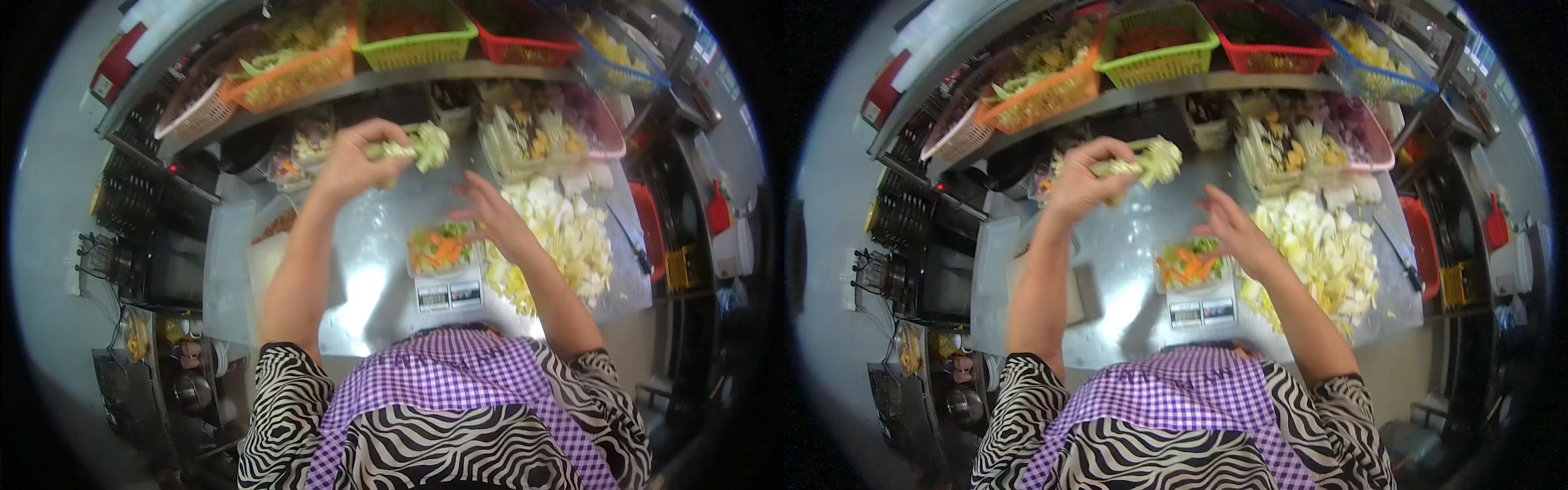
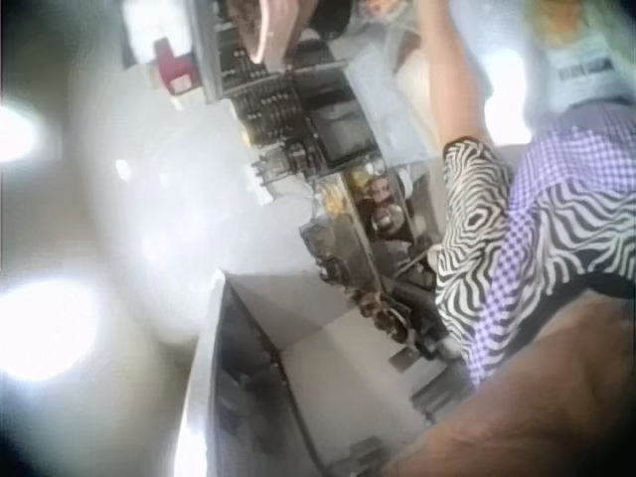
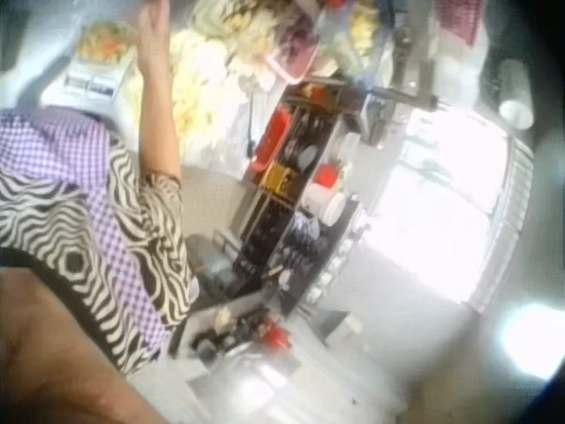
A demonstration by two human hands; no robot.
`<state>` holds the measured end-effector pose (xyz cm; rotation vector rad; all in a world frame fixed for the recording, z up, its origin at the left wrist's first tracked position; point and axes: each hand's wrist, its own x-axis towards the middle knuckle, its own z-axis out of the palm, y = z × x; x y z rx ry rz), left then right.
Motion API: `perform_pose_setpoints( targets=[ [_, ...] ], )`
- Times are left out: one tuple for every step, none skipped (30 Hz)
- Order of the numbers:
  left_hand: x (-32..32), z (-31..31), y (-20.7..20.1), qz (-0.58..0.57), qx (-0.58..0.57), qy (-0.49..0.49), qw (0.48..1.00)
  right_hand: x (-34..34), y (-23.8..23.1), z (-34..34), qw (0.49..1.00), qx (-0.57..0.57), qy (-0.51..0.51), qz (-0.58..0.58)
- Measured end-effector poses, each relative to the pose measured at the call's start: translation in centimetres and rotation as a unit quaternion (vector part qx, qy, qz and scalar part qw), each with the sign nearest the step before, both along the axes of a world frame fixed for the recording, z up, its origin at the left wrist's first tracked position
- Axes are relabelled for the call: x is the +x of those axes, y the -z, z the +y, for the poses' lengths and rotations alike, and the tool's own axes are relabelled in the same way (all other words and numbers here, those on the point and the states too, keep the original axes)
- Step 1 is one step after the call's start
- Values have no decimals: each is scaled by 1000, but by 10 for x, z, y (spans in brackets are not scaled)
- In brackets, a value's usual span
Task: The person assembles salads by hand in a commercial kitchen. They place chopped vegetables and other ingredients into clear plastic containers on a digital scale, then hand the filled containers to a coworker. The process is repeated for multiple containers.
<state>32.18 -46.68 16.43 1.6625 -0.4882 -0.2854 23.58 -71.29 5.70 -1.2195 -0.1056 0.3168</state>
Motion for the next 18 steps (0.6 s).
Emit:
perform_pose_setpoints(
  targets=[
    [-10, -8, 31, 6, 34, 7, 999, 3, -11, 11, 998, 53, 9, 38],
    [-18, -15, 69, -69, 74, 19, 995, 8, -7, 12, 999, 13, 9, 37],
    [-25, -21, 104, -107, 82, 43, 990, 13, 0, 12, 999, -28, 11, 33],
    [-32, -25, 131, -148, 89, 66, 983, 16, 8, 12, 997, -69, 11, 27],
    [-41, -27, 147, -132, 100, 66, 984, 18, 18, 9, 991, -121, -23, 46],
    [-50, -29, 159, -117, 110, 65, 985, 19, 30, 4, 981, -174, -58, 64],
    [-54, -29, 172, -102, 119, 63, 986, 20, 42, 1, 966, -226, -94, 81],
    [-55, -25, 177, -124, 178, 101, 971, 18, 52, 1, 955, -286, -84, 9],
    [-57, -23, 182, -123, 193, 94, 969, 13, 62, 1, 935, -342, -74, -64],
    [-62, -23, 177, -120, 210, 90, 966, 8, 66, 2, 907, -394, -63, -135],
    [-66, -23, 173, -118, 226, 85, 963, 5, 68, 2, 895, -410, -52, -171],
    [-70, -22, 168, -117, 251, 53, 959, 3, 70, 3, 881, -425, -41, -206],
    [-73, -20, 162, -116, 277, 18, 954, 1, 70, 4, 865, -439, -30, -242],
    [-75, -17, 159, -116, 301, -15, 946, -1, 70, 3, 857, -446, -17, -257],
    [-74, -14, 161, -134, 305, -47, 942, -2, 68, 1, 849, -453, -3, -271],
    [-73, -8, 164, -153, 309, -80, 935, -4, 67, 0, 840, -460, 10, -287],
    [-72, -4, 169, -171, 312, -114, 927, -6, 68, 0, 841, -458, 25, -288],
    [-70, 1, 176, -162, 317, -114, 928, -8, 68, -1, 841, -456, 40, -288]
  ],
)
